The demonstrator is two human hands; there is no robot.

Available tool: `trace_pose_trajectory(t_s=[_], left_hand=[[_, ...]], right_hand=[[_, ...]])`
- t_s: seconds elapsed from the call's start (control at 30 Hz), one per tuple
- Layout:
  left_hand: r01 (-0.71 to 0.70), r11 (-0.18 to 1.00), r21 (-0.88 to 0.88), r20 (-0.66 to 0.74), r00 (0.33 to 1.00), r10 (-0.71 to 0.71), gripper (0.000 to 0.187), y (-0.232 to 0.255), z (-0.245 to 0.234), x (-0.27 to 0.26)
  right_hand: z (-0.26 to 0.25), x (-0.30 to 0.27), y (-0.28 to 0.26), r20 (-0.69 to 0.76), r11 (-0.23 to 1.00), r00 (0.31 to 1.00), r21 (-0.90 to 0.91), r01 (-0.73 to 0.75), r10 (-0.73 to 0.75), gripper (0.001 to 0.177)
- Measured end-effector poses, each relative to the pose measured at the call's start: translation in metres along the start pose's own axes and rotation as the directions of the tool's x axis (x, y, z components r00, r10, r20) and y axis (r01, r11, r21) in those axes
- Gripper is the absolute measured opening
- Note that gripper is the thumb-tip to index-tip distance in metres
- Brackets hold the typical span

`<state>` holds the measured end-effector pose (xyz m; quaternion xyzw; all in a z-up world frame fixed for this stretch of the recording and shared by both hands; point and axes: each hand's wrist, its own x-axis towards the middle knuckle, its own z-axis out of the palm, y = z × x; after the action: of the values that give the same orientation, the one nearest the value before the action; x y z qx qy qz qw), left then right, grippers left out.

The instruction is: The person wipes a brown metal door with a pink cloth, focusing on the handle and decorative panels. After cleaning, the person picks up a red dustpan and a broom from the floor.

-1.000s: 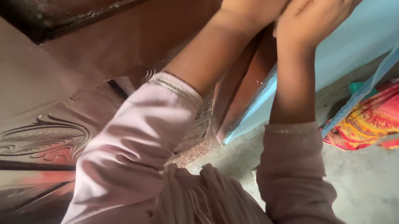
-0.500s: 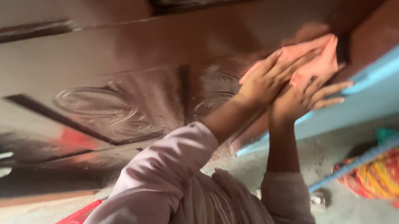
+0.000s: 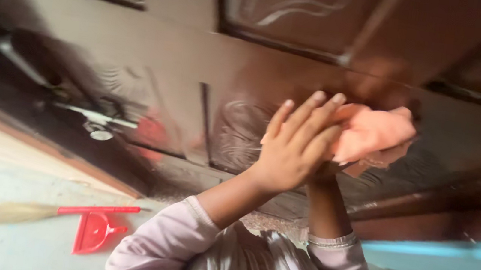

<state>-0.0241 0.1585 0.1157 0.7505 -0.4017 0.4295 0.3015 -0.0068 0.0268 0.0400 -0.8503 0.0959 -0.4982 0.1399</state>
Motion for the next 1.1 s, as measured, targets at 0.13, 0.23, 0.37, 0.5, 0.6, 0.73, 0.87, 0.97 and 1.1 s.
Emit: trace_pose_trajectory(t_s=[0.13, 0.23, 0.37, 0.5, 0.6, 0.73, 0.87, 0.97, 1.1], left_hand=[[0.278, 0.897, -0.344, 0.030, 0.958, -0.286, 0.047, -0.057, -0.055, -0.025], [0.522, 0.804, -0.283, 0.171, 0.853, -0.493, 0.059, -0.106, -0.098, -0.046], [0.490, 0.623, -0.609, -0.035, 0.768, -0.639, 0.076, -0.170, -0.163, -0.060], [0.411, 0.628, -0.661, -0.412, 0.500, -0.762, 0.074, -0.217, -0.215, -0.070], [0.544, 0.806, -0.233, -0.700, 0.482, -0.527, 0.056, -0.233, -0.222, -0.081], [0.244, 0.964, 0.108, -0.386, 0.904, -0.186, 0.058, -0.248, -0.198, -0.091], [0.431, 0.883, 0.184, -0.022, 0.900, -0.435, 0.055, -0.255, -0.143, -0.079], [0.202, 0.932, 0.302, -0.017, 0.978, -0.206, 0.052, -0.252, -0.107, -0.069], [0.021, 0.941, 0.336, -0.016, 1.000, -0.016, 0.054, -0.194, -0.051, -0.049]], right_hand=[[0.020, 0.018, -0.063, -0.064, 0.993, 0.991, -0.016, 0.113, -0.114, 0.060], [0.049, 0.025, -0.117, -0.038, 0.981, 0.980, -0.034, 0.192, -0.193, 0.061], [0.073, 0.020, -0.188, 0.088, 0.954, 0.951, -0.019, 0.298, -0.296, 0.062], [0.095, 0.019, -0.256, 0.167, 0.897, 0.884, 0.009, 0.442, -0.437, 0.064], [0.102, 0.023, -0.298, 0.176, 0.873, 0.855, 0.059, 0.485, -0.487, 0.061], [0.096, 0.028, -0.304, 0.183, 0.857, 0.841, 0.021, 0.515, -0.510, 0.061], [0.082, 0.028, -0.256, 0.212, 0.911, 0.892, -0.015, 0.411, -0.399, 0.060], [0.062, 0.031, -0.197, -0.017, 0.839, 0.888, -0.336, 0.428, -0.459, 0.064], [0.036, 0.023, -0.108, -0.086, 0.896, 0.939, -0.340, 0.286, -0.333, 0.070]])
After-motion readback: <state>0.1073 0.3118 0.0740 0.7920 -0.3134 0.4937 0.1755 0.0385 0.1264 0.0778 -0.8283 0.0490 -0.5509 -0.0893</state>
